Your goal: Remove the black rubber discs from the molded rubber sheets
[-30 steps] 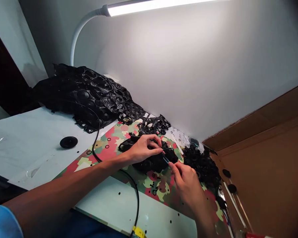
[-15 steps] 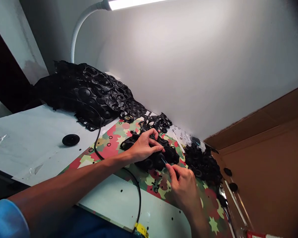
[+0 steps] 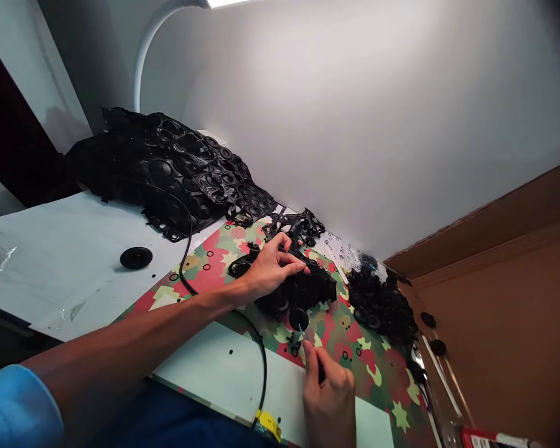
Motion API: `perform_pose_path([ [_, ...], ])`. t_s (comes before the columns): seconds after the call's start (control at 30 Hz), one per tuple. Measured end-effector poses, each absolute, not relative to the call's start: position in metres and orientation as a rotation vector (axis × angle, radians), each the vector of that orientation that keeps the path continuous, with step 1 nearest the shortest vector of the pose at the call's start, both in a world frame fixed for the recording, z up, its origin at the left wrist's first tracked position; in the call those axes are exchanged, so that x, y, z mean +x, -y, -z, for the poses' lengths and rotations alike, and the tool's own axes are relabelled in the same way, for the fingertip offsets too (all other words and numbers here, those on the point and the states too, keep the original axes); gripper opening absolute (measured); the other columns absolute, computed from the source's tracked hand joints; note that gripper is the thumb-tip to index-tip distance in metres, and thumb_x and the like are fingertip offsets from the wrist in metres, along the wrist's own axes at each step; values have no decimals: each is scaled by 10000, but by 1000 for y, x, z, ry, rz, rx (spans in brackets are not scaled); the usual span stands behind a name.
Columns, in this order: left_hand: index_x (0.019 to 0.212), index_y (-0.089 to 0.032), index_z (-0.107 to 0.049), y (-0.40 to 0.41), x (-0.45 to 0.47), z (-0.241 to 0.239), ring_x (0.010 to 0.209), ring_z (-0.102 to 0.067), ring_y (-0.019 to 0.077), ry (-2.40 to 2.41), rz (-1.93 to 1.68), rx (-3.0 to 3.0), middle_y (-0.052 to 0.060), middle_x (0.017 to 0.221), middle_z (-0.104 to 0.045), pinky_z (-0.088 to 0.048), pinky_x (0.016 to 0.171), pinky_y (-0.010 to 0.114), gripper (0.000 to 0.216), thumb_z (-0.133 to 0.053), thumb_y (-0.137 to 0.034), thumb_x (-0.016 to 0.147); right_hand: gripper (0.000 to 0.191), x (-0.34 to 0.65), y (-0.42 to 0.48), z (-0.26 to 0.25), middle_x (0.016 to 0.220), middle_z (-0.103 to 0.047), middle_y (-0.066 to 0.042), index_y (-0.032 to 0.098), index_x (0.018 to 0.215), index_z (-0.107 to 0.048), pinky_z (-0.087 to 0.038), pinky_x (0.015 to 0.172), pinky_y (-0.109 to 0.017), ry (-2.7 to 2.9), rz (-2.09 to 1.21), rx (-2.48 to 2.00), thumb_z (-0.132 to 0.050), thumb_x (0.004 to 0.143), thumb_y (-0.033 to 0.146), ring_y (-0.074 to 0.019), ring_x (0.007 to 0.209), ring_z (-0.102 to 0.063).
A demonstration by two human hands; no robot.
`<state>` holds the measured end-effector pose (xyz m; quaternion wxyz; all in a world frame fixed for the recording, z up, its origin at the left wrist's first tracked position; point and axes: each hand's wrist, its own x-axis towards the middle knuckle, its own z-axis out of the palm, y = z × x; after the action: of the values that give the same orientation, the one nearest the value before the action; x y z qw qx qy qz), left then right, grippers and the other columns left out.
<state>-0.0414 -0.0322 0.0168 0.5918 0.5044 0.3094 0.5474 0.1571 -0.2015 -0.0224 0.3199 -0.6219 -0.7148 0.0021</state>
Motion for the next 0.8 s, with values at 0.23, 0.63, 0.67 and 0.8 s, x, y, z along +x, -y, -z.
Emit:
perform_pose_path([
  [0.23,1006,-229,-480,31,-42,-15,938,-750,194,-572,-1159,1369,51,926,-797,-492,828,312,297,-742,-369,997,667,212,215,19,513,-576,-17,232,679,-714,-382,532,-291,1712,-55,-1813,-484,1097,698,-179,467,-497],
  [0.63,1230,-224,-690,24,-71,-37,1041,-756,222,-593,-904,1954,79,1126,-799,-578,914,362,201,-594,-191,1057,612,269,133,-56,524,-513,-19,265,650,-515,-277,560,-340,1565,31,-2041,-433,1067,706,-195,515,-407],
  [0.67,1248,-226,-689,22,-74,-37,1047,-755,224,-605,-903,1958,80,1138,-797,-578,919,364,214,-619,-204,1047,616,258,134,-56,527,-498,-6,260,658,-519,-280,558,-332,1585,-38,-2016,-432,1071,709,-187,521,-407],
  [0.8,1317,-232,-696,20,-81,-33,1097,-737,257,-657,-833,2054,90,1195,-783,-558,955,388,346,-743,-270,976,629,205,145,-53,575,-433,32,243,667,-469,-266,552,-306,1720,-414,-1851,-432,1083,713,-154,557,-385],
])
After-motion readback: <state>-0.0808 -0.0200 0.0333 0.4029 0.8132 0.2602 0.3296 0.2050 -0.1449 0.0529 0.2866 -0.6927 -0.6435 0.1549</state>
